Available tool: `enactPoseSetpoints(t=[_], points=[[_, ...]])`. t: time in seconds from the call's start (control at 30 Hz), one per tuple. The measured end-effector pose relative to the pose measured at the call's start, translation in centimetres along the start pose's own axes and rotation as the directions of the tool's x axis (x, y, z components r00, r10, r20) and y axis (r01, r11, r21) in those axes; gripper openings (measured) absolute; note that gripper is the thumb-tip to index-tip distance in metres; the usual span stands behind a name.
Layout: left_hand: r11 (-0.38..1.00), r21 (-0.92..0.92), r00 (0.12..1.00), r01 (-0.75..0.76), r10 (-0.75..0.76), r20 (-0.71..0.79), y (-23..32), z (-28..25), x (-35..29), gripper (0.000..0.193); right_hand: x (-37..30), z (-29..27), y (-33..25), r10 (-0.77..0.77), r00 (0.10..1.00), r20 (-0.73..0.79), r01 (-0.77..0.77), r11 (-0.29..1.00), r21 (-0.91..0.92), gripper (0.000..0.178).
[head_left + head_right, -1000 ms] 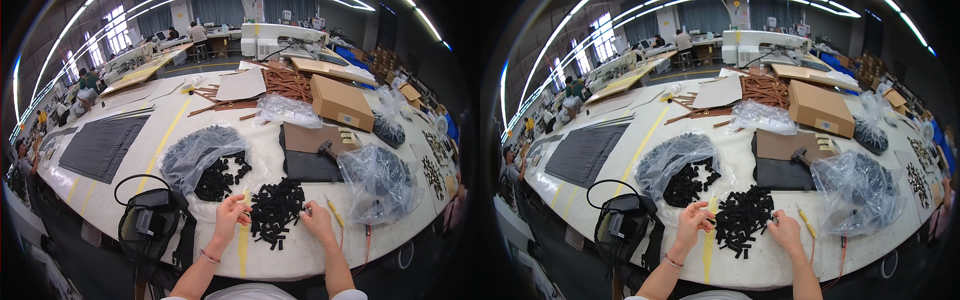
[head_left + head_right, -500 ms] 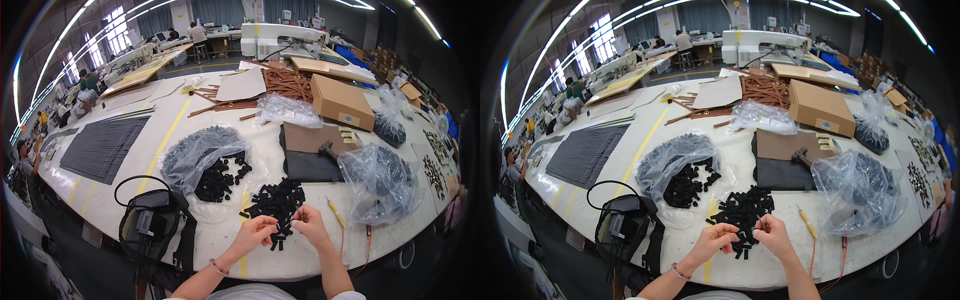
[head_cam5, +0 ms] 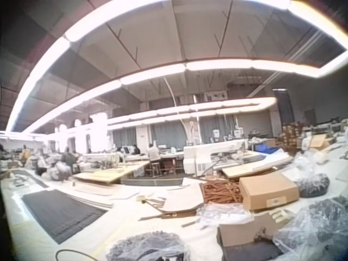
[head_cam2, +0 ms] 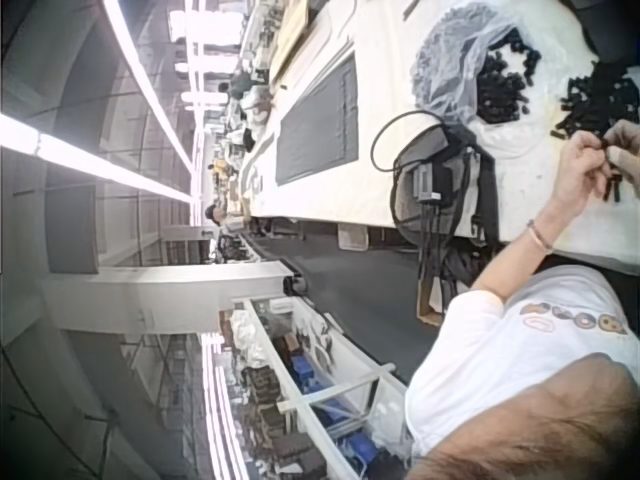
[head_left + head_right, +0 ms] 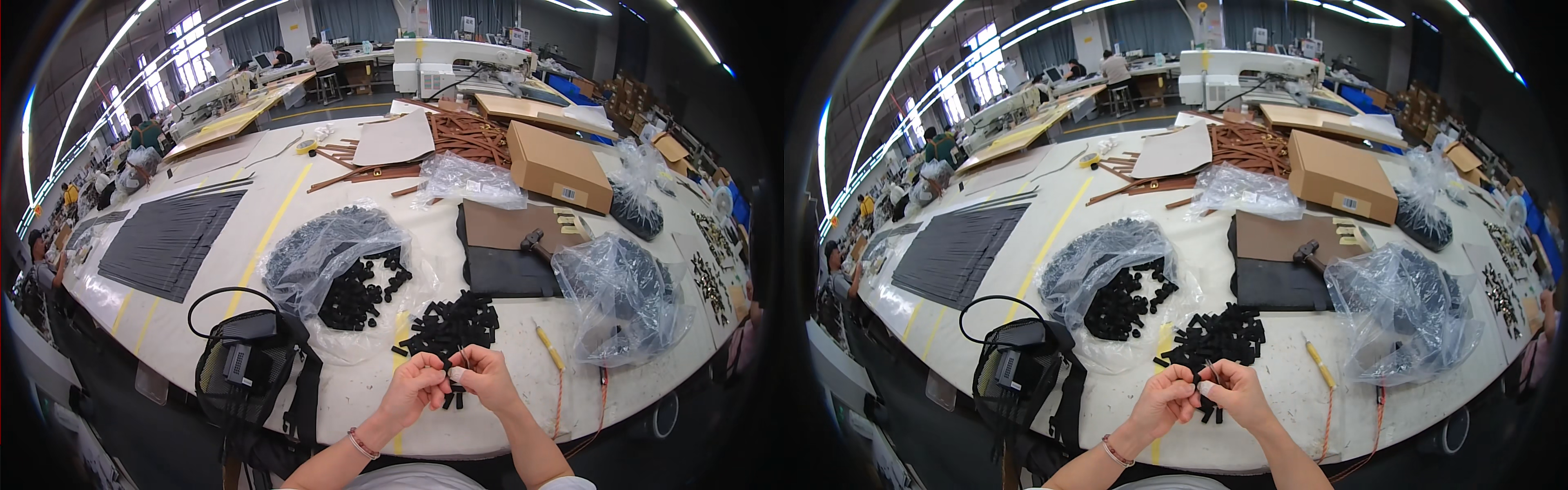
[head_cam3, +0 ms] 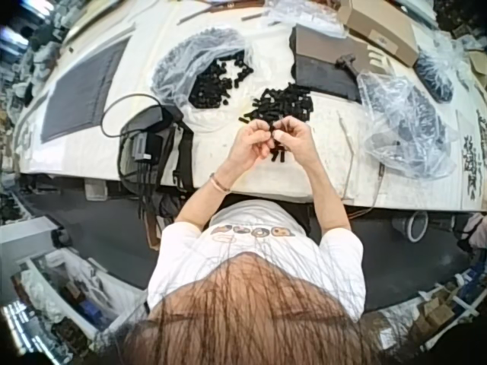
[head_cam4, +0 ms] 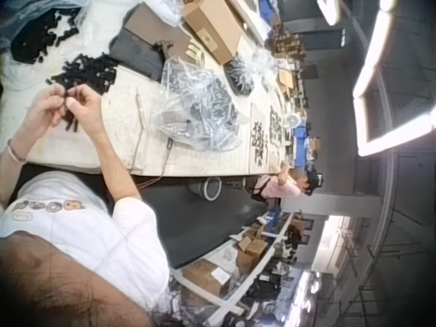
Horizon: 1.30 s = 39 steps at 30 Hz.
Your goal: The person inserts small metal pins into small black strap loops by hand, assembling the pieces one at a time.
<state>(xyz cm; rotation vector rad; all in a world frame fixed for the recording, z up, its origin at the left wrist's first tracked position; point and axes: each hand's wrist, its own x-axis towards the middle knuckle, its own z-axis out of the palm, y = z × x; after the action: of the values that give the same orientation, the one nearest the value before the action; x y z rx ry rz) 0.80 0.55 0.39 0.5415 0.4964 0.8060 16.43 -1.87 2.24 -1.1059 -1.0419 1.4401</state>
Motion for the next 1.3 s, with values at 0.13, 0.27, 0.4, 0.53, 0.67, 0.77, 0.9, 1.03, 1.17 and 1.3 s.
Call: enactPoseSetpoints(t=[0.13, 0.27, 0.4, 0.53, 0.67, 0.77, 0.9, 1.03, 1.17, 1.3], points=[[0.999, 0.024, 0.999, 0.02, -0.021, 0.044, 0.2, -0.4, 0.0, 0.006, 0.1, 0.4, -0.2, -0.048, 0.999, -0.002, 0.048, 0.996, -0.073, 0.017], [0.994, 0.113, 0.999, 0.013, -0.017, 0.028, 0.2, -0.3, -0.3, 0.007, 0.2, 0.3, 0.2, -0.056, 0.998, 0.025, 0.059, 0.985, -0.164, 0.016], [0.583, 0.753, 0.903, -0.306, 0.429, 0.034, -0.9, 0.8, -0.6, 0.008, 0.5, 0.8, 0.9, -0.112, 0.992, -0.049, 0.102, 0.979, -0.178, 0.016], [-0.043, 0.89, 0.652, -0.455, 0.664, 0.366, -1.4, 0.7, -0.9, 0.009, 0.6, 1.1, 1.1, -0.15, 0.985, -0.08, 0.138, 0.981, -0.138, 0.019], [0.182, 0.858, 0.71, -0.481, 0.655, 0.26, -1.1, 0.5, -1.0, 0.008, 0.5, 1.1, 0.8, -0.128, 0.99, -0.051, 0.12, 0.984, -0.132, 0.02], [0.887, 0.432, 0.981, -0.165, 0.194, -0.023, -0.1, 0.3, -0.9, 0.01, 0.3, 1.2, 0.4, -0.138, 0.99, -0.03, 0.133, 0.982, -0.135, 0.022], [0.955, 0.288, 0.997, -0.069, 0.057, 0.05, 0.4, 0.5, -0.9, 0.013, 0.2, 1.0, -0.2, -0.077, 0.997, -0.005, 0.076, 0.995, -0.064, 0.021], [0.951, 0.301, 0.997, -0.071, 0.068, 0.019, 0.6, -0.1, -0.9, 0.012, 0.2, 1.4, -0.1, -0.042, 0.999, 0.015, 0.043, 0.998, -0.055, 0.016], [0.982, 0.185, 1.0, 0.026, -0.027, 0.001, 0.9, -1.2, -0.6, 0.009, -0.2, 1.4, -0.1, -0.388, 0.916, 0.102, 0.371, 0.724, -0.582, 0.014], [0.992, 0.077, 0.995, 0.095, -0.093, -0.037, 0.8, -1.2, -0.8, 0.005, 0.0, 1.5, 0.1, -0.498, 0.848, 0.181, 0.481, 0.581, -0.656, 0.014]])
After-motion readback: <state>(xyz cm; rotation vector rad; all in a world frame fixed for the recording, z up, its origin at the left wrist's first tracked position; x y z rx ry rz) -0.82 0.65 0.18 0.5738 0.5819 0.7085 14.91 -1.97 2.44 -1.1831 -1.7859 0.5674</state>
